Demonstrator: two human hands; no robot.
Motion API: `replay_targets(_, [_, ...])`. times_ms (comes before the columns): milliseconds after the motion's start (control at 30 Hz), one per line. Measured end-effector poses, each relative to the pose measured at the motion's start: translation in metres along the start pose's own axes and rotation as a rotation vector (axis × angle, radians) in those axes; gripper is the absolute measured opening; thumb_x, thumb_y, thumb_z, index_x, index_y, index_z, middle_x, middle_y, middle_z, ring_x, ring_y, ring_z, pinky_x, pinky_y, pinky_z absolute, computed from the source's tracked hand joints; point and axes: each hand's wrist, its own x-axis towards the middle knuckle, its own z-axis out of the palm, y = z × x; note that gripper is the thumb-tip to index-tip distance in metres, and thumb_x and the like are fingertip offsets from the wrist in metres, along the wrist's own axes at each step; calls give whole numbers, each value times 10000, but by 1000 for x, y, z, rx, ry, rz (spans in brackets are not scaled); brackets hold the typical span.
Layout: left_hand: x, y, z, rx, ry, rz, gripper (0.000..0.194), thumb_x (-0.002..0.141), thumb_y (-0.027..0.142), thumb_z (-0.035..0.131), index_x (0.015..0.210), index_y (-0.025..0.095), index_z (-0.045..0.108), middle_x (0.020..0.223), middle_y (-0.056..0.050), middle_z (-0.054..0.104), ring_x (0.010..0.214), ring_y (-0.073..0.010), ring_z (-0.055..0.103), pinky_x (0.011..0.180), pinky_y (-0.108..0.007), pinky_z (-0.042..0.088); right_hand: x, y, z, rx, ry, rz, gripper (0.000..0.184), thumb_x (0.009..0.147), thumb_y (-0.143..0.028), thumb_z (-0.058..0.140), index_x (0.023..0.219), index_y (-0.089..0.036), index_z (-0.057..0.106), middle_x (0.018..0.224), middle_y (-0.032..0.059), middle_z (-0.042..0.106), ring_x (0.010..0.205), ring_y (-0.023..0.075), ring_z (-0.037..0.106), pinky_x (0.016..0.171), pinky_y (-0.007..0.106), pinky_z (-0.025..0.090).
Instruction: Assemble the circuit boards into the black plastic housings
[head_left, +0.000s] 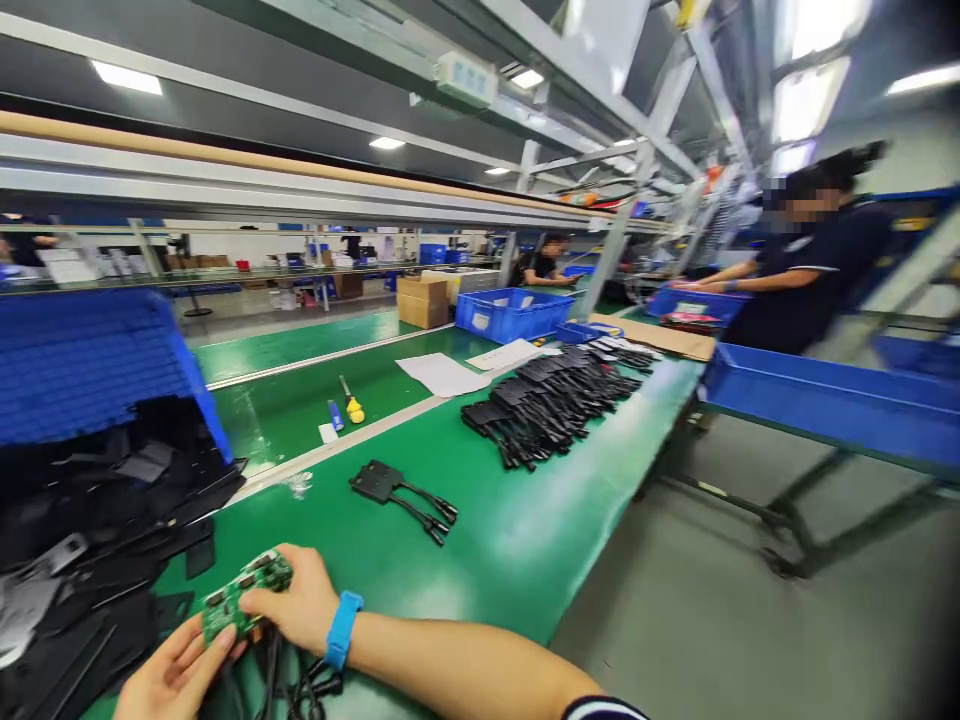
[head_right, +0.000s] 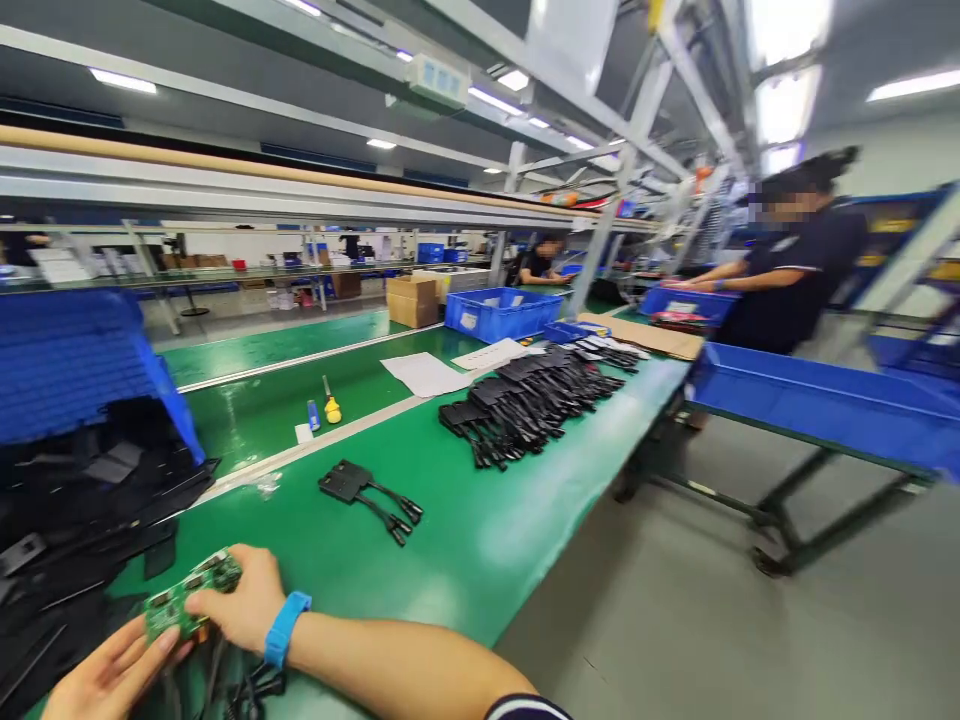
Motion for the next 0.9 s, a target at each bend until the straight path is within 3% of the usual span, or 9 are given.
replay_targets(133, [-18,7,11,18,-89,90,545,493,476,831,889,140,666,837,-79,739,804,-283,694,766,-348,568,-7,-4,1,-166,31,-115,98,642,-176,675,690,-157,592,591,-53,533,538,94,440,499,199,362])
replay_targets(367, [-33,2,24,214,36,272,285,712,411,668,841,158,643,777,-58,723,749,-239,691,703,-311,548,-16,4,-4,-180,41,-140,130,702,-256,645,736,-159,564,666,-5,597,591,133,507,555,236,430])
replay_targets(500, [-31,8,23,369,16,299,255,721,412,630,747,159,620,693,-40,689,684,-212,657,624,-270,505,-16,5,-7,-152,-30,-122,217,741,-339,631,830,-149,576,752,30,639,644,152,561,585,250,461])
replay_targets(600, [-29,13,23,419,27,290,243,699,391,640,670,153,598,621,-26,652,644,-198,623,577,-250,458,-15,2,-9,-168,-51,-113,268,691,-374,689,804,-151,593,722,28,652,638,164,580,579,257,472])
replay_targets(767, [-45,14,39,536,184,268,171,723,312,602,644,161,603,607,-20,635,636,-182,584,598,-257,423,-16,6,-19,-203,-32,-63,390,619,-454,734,818,-131,644,723,68,687,632,202,597,586,308,473])
replay_targets(900, [-51,4,56,617,331,231,144,719,321,629,670,187,650,703,-50,690,686,-206,605,652,-293,435,-12,16,-33,-309,88,97,493,539,-529,771,853,-158,686,681,81,690,596,252,614,502,339,469])
